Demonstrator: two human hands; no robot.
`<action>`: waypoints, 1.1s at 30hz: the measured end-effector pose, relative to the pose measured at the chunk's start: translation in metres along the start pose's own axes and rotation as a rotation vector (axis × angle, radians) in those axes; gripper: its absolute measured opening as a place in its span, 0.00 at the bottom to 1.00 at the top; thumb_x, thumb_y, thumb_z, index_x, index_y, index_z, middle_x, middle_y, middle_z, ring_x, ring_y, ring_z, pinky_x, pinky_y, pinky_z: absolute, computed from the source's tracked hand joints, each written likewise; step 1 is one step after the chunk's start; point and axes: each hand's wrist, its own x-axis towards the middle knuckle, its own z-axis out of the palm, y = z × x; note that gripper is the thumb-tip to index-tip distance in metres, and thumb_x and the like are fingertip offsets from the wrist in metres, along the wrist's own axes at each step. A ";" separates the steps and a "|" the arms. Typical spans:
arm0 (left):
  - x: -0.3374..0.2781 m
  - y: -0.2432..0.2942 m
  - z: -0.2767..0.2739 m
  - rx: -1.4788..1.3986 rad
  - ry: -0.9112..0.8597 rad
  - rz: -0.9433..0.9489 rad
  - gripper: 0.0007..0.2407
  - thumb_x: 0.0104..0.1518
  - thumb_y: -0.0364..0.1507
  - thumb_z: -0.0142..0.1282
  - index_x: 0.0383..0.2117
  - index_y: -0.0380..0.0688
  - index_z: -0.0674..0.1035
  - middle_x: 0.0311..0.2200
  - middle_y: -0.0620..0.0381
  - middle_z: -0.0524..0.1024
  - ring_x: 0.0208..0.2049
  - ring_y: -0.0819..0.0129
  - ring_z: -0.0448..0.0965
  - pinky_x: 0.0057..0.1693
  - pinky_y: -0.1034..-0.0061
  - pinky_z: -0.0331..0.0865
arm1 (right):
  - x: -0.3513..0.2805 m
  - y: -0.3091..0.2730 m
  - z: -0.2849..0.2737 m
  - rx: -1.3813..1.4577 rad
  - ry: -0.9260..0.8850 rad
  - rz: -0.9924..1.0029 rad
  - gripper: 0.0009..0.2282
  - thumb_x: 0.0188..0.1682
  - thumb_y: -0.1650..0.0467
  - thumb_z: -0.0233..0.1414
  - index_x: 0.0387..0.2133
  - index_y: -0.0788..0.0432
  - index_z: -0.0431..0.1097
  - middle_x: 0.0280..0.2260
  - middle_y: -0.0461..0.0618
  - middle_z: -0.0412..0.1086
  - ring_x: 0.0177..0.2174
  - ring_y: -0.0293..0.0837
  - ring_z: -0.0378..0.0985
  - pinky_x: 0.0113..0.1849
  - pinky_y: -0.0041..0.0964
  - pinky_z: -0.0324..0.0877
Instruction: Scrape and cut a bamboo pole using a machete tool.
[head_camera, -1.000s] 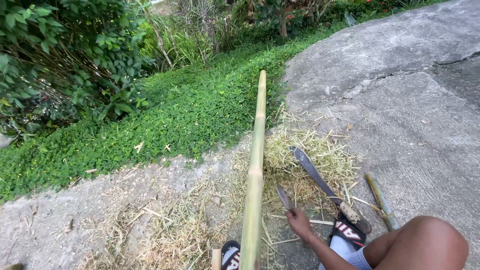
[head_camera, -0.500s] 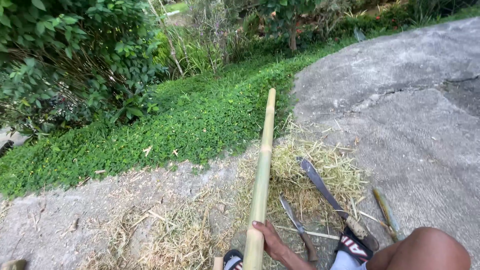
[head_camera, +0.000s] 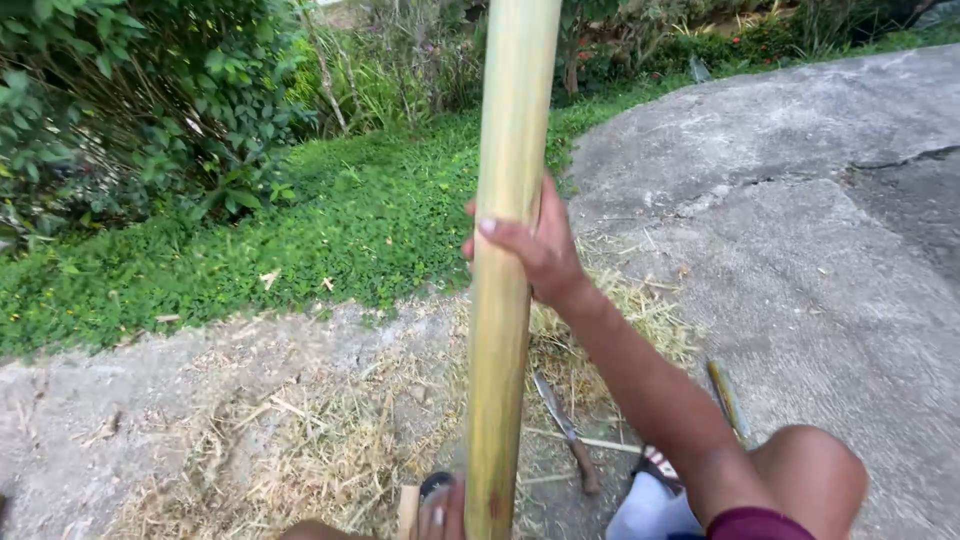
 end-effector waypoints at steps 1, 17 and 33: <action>0.053 0.057 -0.039 0.008 -0.031 0.009 0.53 0.41 0.38 0.77 0.63 0.21 0.44 0.62 0.16 0.55 0.65 0.22 0.55 0.64 0.33 0.49 | 0.011 -0.012 -0.004 -0.084 -0.024 -0.058 0.34 0.47 0.69 0.59 0.62 0.66 0.45 0.43 0.63 0.67 0.33 0.49 0.80 0.35 0.43 0.83; 0.324 0.156 -0.170 -0.648 0.614 0.088 0.36 0.48 0.26 0.69 0.62 0.35 0.58 0.45 0.46 0.72 0.42 0.58 0.83 0.46 0.66 0.85 | -0.045 0.005 -0.121 -1.140 -0.239 -0.118 0.31 0.56 0.54 0.48 0.64 0.65 0.58 0.60 0.67 0.65 0.55 0.57 0.74 0.55 0.56 0.71; 0.424 0.030 -0.041 -0.910 0.659 -0.021 0.20 0.48 0.24 0.69 0.46 0.35 0.72 0.40 0.46 0.79 0.40 0.61 0.85 0.48 0.65 0.87 | -0.344 0.263 -0.335 -1.432 0.238 1.368 0.25 0.50 0.57 0.55 0.58 0.53 0.63 0.54 0.61 0.68 0.55 0.59 0.70 0.56 0.56 0.67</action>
